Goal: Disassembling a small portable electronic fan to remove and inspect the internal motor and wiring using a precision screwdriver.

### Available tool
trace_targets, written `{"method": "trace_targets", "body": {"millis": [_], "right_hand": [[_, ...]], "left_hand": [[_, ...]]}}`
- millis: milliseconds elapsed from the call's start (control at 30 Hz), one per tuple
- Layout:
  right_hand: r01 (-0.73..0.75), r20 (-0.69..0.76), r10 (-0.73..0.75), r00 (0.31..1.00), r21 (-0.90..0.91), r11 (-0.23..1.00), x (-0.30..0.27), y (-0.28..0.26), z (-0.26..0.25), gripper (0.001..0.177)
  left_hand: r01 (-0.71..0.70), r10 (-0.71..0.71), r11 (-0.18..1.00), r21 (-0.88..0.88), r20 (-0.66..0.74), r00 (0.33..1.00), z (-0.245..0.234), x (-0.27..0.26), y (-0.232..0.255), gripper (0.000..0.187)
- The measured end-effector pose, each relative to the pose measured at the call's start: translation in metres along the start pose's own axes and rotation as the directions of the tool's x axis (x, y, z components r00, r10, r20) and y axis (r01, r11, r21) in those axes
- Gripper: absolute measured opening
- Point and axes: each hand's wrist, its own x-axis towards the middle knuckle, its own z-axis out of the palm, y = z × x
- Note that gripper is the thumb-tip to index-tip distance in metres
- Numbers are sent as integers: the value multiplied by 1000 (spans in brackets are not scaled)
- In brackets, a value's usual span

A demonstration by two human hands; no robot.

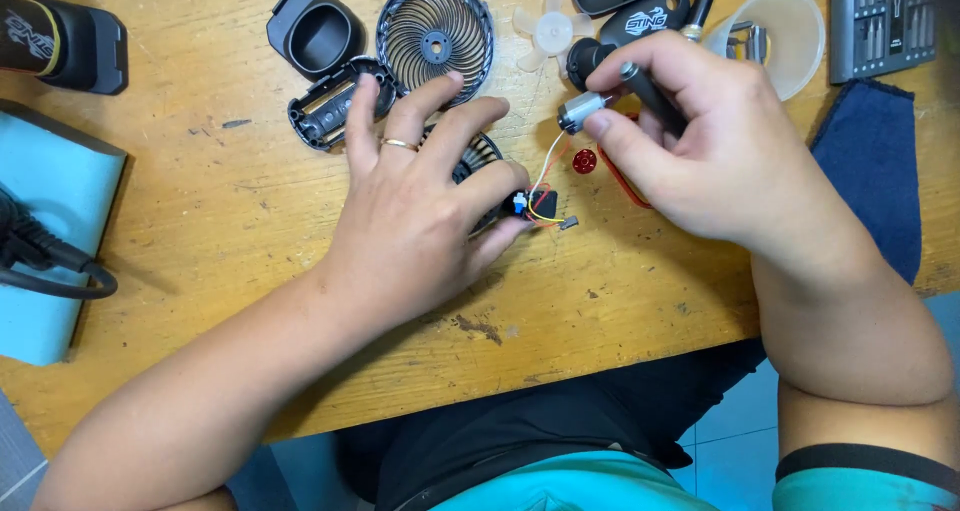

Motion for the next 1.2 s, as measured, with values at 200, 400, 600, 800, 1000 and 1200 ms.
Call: {"method": "trace_targets", "body": {"millis": [200,400,600,800,1000,1200], "right_hand": [[-55,106,62,992,-73,996,2,4,10,23],[-33,311,4,950,90,995,8,6,4,13],[-59,230,25,973,146,988,6,10,1,22],[-3,177,-81,981,429,903,2,15,-2,25],[-199,237,178,955,65,978,6,-3,-4,15],[-164,242,127,962,136,977,13,-1,8,50]], "left_hand": [[-31,28,999,-34,-92,995,-6,-4,14,29],[-102,70,927,-361,-102,992,-18,-7,37,29],[385,-238,717,-581,315,919,-8,-17,54,35],[522,-256,259,-813,464,848,12,-14,53,24],[392,-249,404,-826,313,916,18,-13,42,27],[281,-168,540,-793,226,960,12,-9,36,27]]}}
